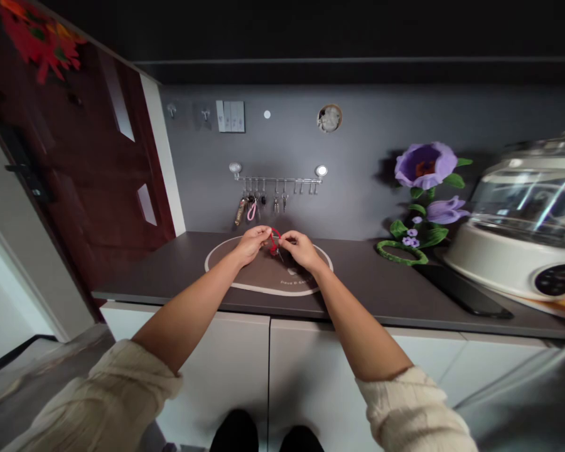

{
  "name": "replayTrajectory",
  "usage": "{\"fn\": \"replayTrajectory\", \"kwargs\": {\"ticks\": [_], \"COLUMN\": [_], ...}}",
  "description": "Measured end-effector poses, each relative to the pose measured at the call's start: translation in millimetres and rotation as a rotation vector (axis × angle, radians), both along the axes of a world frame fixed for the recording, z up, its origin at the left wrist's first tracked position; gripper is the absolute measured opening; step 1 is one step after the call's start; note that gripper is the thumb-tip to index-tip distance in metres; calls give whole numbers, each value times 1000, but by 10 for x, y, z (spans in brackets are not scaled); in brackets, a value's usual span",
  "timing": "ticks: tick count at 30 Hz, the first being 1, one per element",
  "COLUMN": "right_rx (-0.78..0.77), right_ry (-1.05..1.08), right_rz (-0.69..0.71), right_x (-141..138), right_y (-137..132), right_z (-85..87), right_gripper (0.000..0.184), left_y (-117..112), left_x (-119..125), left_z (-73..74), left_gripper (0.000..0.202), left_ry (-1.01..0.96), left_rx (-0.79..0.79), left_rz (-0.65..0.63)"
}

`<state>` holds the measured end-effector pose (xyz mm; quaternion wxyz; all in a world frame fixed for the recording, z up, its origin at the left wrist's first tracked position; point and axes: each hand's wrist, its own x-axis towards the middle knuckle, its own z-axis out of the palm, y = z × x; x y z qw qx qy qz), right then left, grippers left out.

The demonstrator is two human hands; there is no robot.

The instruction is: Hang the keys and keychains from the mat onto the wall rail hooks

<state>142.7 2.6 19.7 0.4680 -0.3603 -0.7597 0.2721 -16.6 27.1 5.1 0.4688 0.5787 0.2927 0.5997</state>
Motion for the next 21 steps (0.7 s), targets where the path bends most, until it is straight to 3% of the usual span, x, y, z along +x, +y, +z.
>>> {"fn": "replayTrajectory", "kwargs": {"ticks": [8, 15, 21], "right_rx": [-99, -125, -123], "right_ry": [241, 289, 338], "right_rz": [28, -7, 14], "right_x": [-41, -68, -55], "right_y": [28, -4, 172], "right_z": [97, 345, 533], "right_gripper": [26, 22, 19], "left_y": [-26, -28, -42], "left_x": [9, 40, 51], "left_z": [1, -13, -22], "left_gripper": [31, 35, 33], "left_ry": [58, 101, 95], "left_rx": [6, -4, -47], "left_rz": [19, 1, 64]}}
